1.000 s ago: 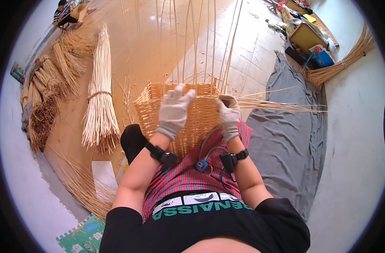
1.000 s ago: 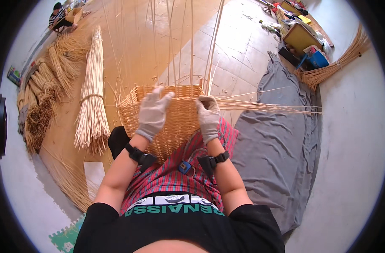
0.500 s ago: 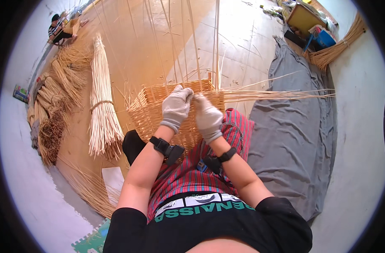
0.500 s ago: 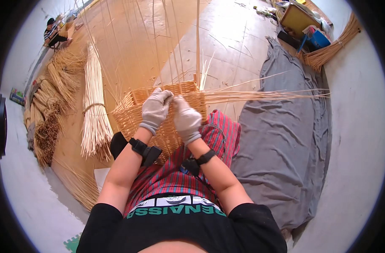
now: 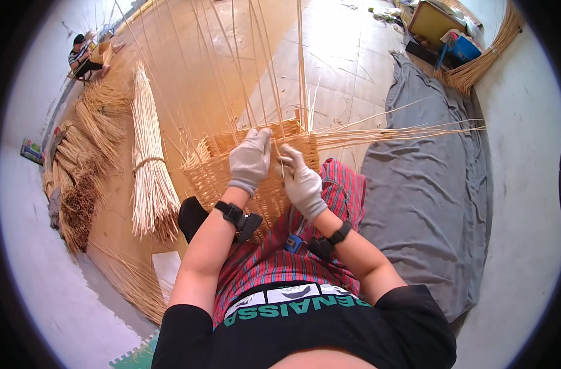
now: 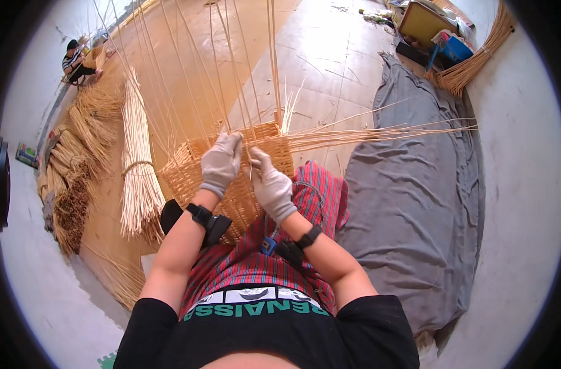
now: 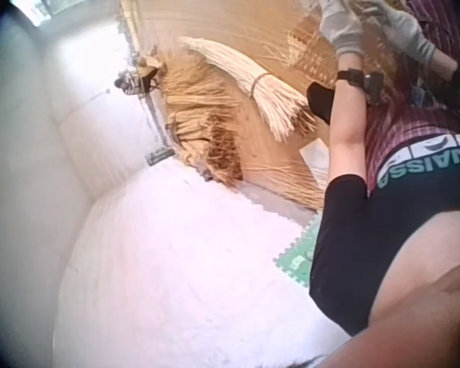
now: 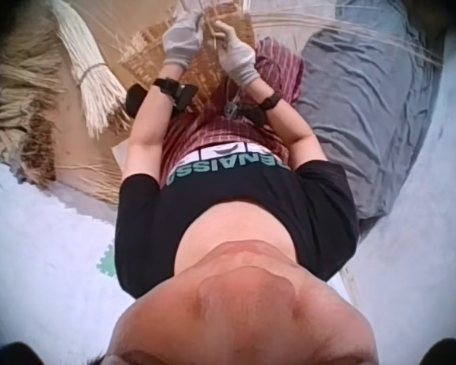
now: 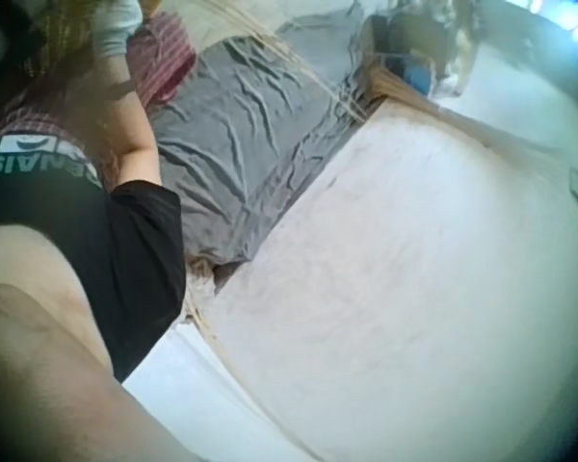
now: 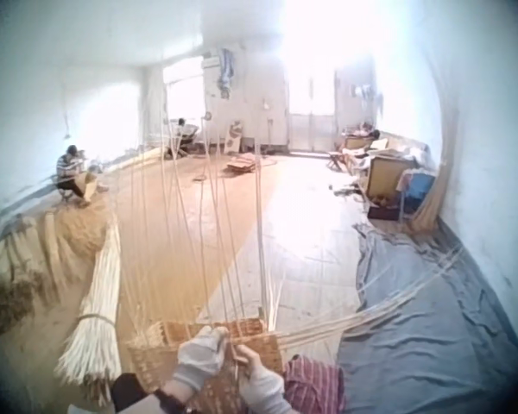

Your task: Weaving a basket using straw or plant fibers.

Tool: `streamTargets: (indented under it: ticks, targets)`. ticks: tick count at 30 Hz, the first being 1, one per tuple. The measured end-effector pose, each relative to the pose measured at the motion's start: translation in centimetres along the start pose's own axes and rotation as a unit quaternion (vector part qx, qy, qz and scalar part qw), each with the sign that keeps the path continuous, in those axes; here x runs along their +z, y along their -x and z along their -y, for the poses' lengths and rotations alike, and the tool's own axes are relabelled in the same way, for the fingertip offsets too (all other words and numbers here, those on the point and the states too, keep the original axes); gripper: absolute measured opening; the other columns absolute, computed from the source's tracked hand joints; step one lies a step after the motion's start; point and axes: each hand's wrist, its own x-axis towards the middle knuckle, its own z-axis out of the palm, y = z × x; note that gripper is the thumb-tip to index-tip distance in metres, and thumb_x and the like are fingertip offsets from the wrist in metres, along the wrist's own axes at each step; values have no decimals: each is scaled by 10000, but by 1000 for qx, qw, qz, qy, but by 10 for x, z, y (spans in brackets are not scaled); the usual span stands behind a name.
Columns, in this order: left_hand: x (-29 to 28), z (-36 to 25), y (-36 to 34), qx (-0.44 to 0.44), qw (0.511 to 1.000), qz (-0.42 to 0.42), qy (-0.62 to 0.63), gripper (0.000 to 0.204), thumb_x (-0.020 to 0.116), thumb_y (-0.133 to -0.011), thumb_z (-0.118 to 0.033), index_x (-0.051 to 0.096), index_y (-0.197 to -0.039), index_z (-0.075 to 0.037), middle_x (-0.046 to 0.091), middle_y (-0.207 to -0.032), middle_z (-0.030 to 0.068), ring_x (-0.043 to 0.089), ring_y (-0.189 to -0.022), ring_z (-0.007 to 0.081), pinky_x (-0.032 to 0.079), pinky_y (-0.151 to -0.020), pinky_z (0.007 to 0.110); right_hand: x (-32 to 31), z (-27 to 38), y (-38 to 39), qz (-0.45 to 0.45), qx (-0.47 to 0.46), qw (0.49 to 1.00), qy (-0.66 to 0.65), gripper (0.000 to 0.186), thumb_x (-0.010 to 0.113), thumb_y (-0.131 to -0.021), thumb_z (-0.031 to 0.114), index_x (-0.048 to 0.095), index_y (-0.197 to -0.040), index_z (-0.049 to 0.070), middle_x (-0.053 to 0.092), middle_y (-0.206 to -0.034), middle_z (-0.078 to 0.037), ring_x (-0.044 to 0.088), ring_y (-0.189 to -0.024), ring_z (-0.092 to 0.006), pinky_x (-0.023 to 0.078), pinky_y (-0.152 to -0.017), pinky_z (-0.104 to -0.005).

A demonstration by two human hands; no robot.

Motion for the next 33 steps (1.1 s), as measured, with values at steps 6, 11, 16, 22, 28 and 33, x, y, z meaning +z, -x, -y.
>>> streamTargets:
  ticks: [6, 11, 16, 22, 28, 33]
  targets:
    - [-2, -7, 7, -44, 988, 129, -68, 376, 659, -937, -204, 623, -1309, -161, 611, -1263, 181, 687, -983, 364, 554, -801, 452, -42, -5, 100, 522, -123, 827, 168, 334, 697, -878, 411, 680, -1044, 122, 724, -925, -145, 707, -934, -356, 564, -808, -489]
    - [-16, -19, 29, -62, 977, 194, -65, 719, 693, -926, -363, 390, -1567, -243, 424, -1515, 222, 581, -1255, 406, 510, -1001, 461, -27, -23, 131, 435, -209, 852, 205, 316, 731, -817, 390, 720, -998, 131, 710, -982, -105, 670, -976, -331, 550, -846, -460]
    - [-21, -20, 96, 63, 982, 149, 94, 645, 683, -945, -263, 447, -1544, -277, 313, -1624, 226, 439, -1427, 398, 422, -1141, 434, -13, -14, 114, 514, -186, 784, 294, 453, 795, -765, 417, 686, -1102, 134, 696, -1045, -165, 687, -1016, -358, 560, -876, -478]
    - [-19, 23, 165, -128, 829, 398, 371, 364, 629, -1021, -326, 640, -1271, -61, 712, -1151, 131, 708, -1009, 251, 576, -897, 374, -40, -7, 86, 460, -1, 887, 29, 450, 760, -811, 424, 722, -1040, 39, 698, -1048, -220, 681, -986, -365, 542, -900, -460]
    - [-6, 3, 171, -254, 623, 354, 650, 389, 538, -1069, -408, 603, -1161, -35, 697, -963, 112, 712, -839, 205, 598, -720, 331, -49, -11, 79, 294, 294, 859, -300, 394, 790, -890, 287, 613, -1130, 29, 628, -891, -17, 609, -807, -95, 519, -730, -278]
    - [-8, 5, 173, -239, 744, 394, 485, 341, 607, -1045, -367, 607, -1118, -34, 690, -885, 81, 680, -775, 169, 560, -669, 316, -38, 8, 95, 236, 10, 965, 117, 450, 868, -770, 247, 631, -1105, 62, 693, -981, -120, 692, -947, -291, 554, -829, -397]
